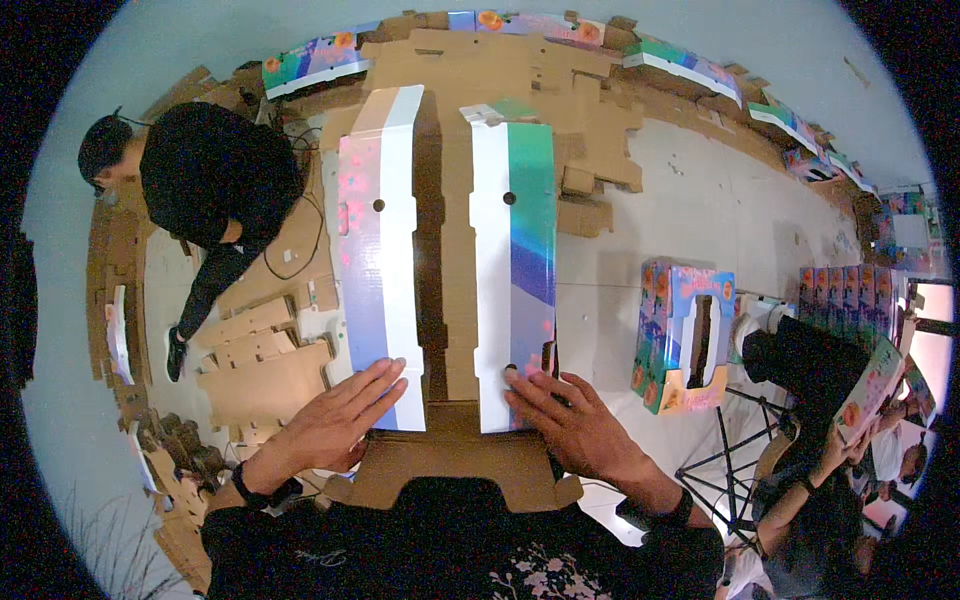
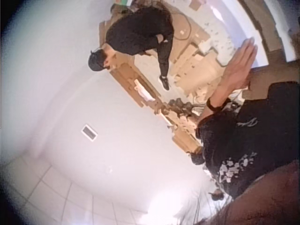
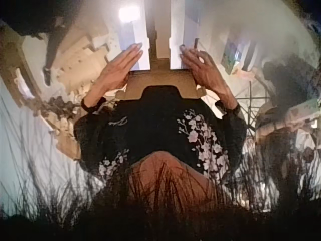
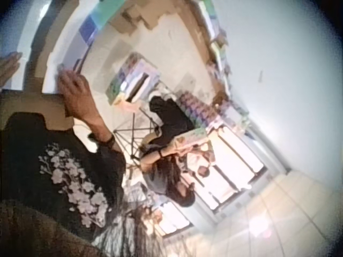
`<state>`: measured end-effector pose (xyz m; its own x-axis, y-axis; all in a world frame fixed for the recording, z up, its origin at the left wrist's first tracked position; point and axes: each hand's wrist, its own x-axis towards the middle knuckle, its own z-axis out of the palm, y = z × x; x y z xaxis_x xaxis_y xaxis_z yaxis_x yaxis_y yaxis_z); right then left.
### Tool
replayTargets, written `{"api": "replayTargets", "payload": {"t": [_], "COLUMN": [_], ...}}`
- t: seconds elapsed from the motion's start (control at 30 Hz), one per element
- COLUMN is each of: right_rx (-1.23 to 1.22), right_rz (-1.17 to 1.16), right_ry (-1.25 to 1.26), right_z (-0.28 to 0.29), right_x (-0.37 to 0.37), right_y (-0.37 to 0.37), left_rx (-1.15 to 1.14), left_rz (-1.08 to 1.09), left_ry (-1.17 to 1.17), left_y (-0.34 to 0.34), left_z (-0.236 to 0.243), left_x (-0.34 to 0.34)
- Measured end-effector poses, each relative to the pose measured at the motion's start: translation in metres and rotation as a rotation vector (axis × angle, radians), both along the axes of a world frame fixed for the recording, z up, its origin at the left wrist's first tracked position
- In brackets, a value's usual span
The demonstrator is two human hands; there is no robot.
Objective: Folding cardboard sheets into fruit packaging boxes.
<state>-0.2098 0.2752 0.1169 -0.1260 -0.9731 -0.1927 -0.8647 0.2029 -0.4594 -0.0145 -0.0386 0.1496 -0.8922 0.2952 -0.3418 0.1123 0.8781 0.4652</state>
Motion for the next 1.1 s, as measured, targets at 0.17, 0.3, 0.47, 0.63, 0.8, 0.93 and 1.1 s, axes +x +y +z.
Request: {"api": "replayTargets", "payload": {"t": [0.17, 0.3, 0.47, 0.63, 0.8, 0.93, 1.1], "right_rx": [-0.093, -0.736, -0.639, -0.683, -0.671, -0.694, -0.569], "right_rz": [0.002, -0.613, -1.136, -1.137, -1.205, -1.176, -1.070], "right_ry": [-0.157, -0.619, -0.879, -0.976, -1.213, -0.955, -0.964], "right_z": [-0.023, -0.055, -0.079, -0.087, -0.092, -0.090, -0.081], "right_x": [-0.010, -0.002, 0.008, 0.009, 0.011, 0.011, -0.005], "right_y": [0.000, -0.016, -0.039, -0.044, -0.046, -0.047, -0.033], "left_rx": [0.213, 0.536, 0.937, 0.936, 0.669, 0.716, 0.726], "left_rz": [0.013, 0.372, 0.891, 1.135, 0.963, 0.944, 1.094], "left_ry": [0.006, 0.436, 0.579, 0.666, 0.521, 0.576, 0.480], "left_y": [-0.012, 0.005, 0.050, 0.062, 0.047, 0.045, 0.046], "left_z": [-0.026, -0.065, -0.093, -0.097, -0.096, -0.093, -0.088], "left_x": [0.003, 0.014, 0.017, 0.010, 0.011, 0.010, 0.003]}}
